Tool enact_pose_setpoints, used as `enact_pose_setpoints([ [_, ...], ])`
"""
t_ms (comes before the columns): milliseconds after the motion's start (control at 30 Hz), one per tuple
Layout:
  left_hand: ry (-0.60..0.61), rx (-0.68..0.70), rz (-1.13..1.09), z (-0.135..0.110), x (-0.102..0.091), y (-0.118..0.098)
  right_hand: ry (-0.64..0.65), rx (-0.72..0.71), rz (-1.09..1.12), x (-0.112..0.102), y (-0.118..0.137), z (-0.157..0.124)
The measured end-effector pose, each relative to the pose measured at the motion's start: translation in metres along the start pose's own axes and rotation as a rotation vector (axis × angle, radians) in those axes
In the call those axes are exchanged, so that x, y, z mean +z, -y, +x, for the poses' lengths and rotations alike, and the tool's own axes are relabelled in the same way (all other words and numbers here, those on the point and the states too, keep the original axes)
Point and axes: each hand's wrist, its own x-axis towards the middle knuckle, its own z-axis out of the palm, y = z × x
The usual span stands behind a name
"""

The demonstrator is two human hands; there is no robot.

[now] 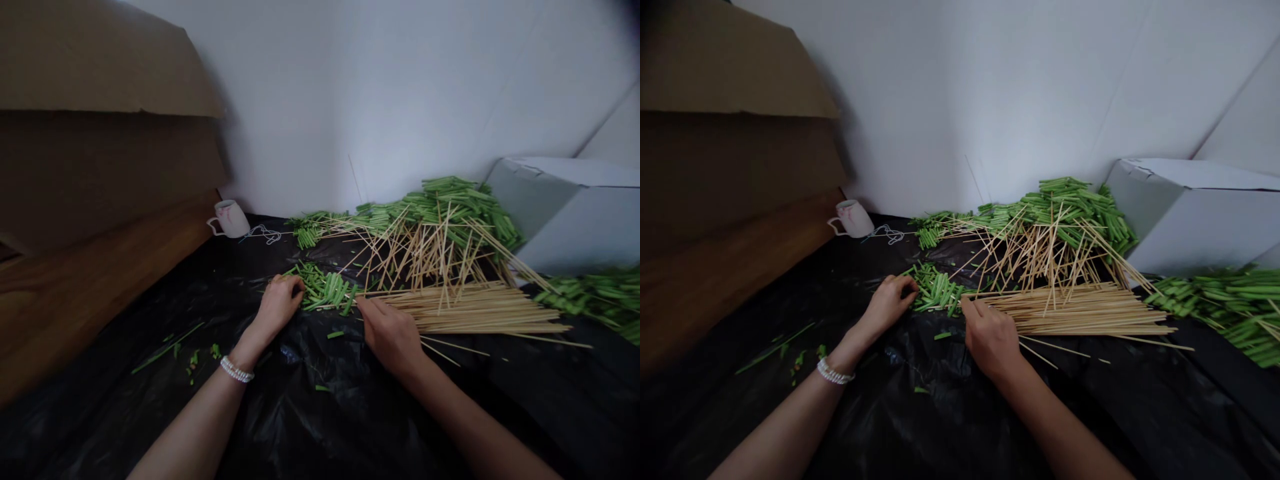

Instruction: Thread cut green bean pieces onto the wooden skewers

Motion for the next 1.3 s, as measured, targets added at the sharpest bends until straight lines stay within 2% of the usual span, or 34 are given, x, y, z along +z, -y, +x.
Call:
enact_pose_setpoints([
  [100,-0.011,0.011,-0.033,0.000,0.002,0.000,0.011,0.008,-0.003,-0.001,0.000,0.000],
  [167,-0.071,-0.016,-0.071,0.001,0.004,0.002,0.016,0.012,0.000,-0.001,0.001,0.000],
  [267,-0.194,-0.108,-0.174,0.004,0.004,0.004,0.013,0.012,0.005,0.000,0.001,0.001],
  [367,-0.245,-0.206,-0.368,0.007,0.003,0.002,-0.001,0.012,0.006,0.000,0.001,0.001],
  [467,-0.176,-0.336,-0.808,0.007,0.000,-0.005,-0.014,0.009,0.006,0.000,0.001,0.000],
  [567,-0.021,-0.500,-1.343,0.007,-0.006,-0.015,-0.012,0.003,0.008,0.000,0.000,0.000],
  [633,0.062,-0.602,-1.570,0.006,-0.012,-0.020,-0.007,0.000,0.008,0.000,0.000,0.000],
  [700,0.109,-0.650,-1.688,0.005,-0.016,-0.024,-0.006,-0.002,0.008,0.000,0.000,0.000],
  [800,0.146,-0.643,-1.756,0.004,-0.017,-0.026,-0.012,-0.004,0.016,0.000,0.001,0.000],
  [1033,0.181,-0.645,-1.684,0.003,-0.008,-0.027,-0.026,-0.010,0.023,0.000,0.001,0.000],
  [1300,0.191,-0.640,-1.669,0.002,-0.009,-0.031,-0.033,-0.031,0.023,0.000,0.001,0.000],
])
